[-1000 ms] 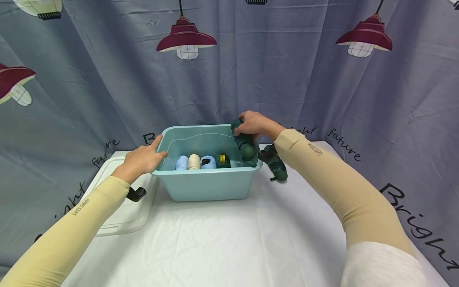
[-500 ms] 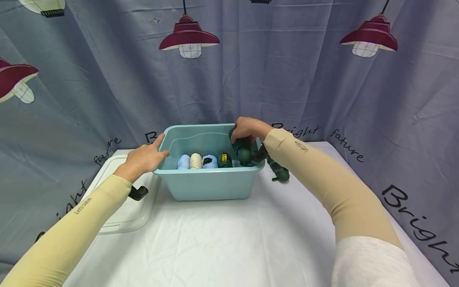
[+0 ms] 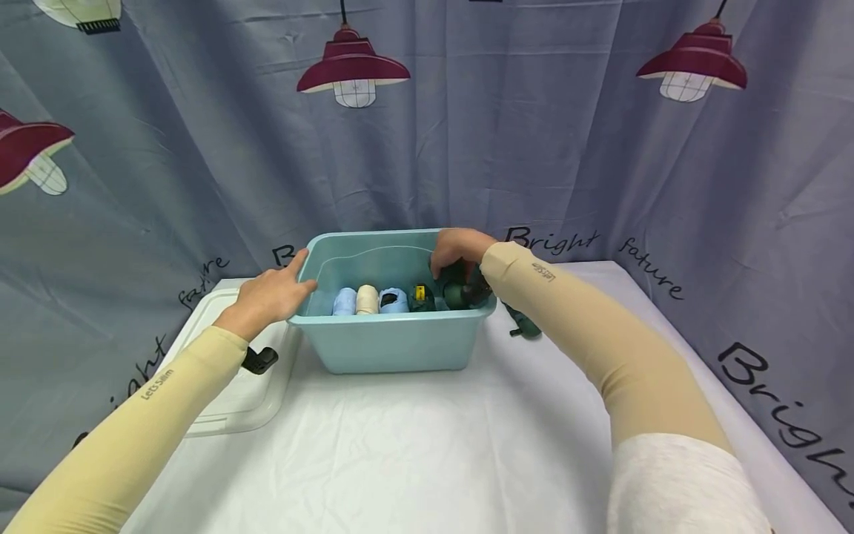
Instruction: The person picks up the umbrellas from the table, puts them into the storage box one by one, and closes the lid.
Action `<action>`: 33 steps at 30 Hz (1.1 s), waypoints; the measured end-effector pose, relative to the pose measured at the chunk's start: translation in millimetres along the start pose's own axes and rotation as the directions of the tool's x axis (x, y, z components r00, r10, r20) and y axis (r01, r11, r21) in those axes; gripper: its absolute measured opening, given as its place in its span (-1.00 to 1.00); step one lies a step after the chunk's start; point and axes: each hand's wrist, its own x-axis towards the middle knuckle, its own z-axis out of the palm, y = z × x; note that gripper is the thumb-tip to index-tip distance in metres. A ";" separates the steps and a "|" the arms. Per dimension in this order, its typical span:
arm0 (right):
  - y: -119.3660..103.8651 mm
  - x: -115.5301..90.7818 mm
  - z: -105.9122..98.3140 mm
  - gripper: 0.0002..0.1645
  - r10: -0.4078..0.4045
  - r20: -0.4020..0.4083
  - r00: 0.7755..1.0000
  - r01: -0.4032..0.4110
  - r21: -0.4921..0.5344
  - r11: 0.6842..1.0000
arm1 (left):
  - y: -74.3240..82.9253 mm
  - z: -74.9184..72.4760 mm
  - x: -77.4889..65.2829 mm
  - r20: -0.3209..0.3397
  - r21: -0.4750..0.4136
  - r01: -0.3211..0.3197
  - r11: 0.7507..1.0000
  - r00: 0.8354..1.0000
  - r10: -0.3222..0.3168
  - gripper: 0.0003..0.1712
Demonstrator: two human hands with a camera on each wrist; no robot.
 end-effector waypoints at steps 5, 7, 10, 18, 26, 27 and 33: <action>-2.0 10.1 5.1 -0.61 0.027 0.028 0.999 -0.025 -0.055 0.998 | -0.2 0.6 -0.1 -0.004 0.002 0.003 1.000 1.000 -0.003 -0.11; -3.4 13.7 7.3 -0.61 0.039 0.031 0.999 -0.036 -0.074 0.997 | -0.2 0.5 -0.2 -0.004 0.002 0.004 1.000 1.000 -0.004 -0.10; -5.6 17.6 10.6 -0.63 0.048 0.036 0.998 -0.044 -0.105 0.993 | -0.2 0.1 0.0 -0.004 0.001 0.001 1.000 1.000 -0.001 -0.10; -5.6 28.9 20.9 -0.57 0.058 0.099 0.993 -0.044 -0.140 0.989 | 0.0 -0.1 0.0 -0.002 0.004 -0.006 1.000 1.000 0.006 -0.10; 0.2 37.3 31.9 -0.64 0.042 0.100 0.994 -0.015 -0.258 0.966 | 0.5 -0.6 0.5 -0.005 0.000 -0.007 1.000 1.000 0.007 -0.10; 1.2 38.0 33.2 -0.65 0.044 0.107 0.993 -0.015 -0.254 0.967 | 0.5 -0.6 0.5 -0.005 0.001 -0.008 1.000 1.000 0.008 -0.10; 5.7 42.8 38.6 -0.64 0.073 0.120 0.990 -0.045 -0.219 0.975 | -0.3 -0.6 0.2 -0.001 0.006 -0.007 1.000 1.000 0.007 -0.10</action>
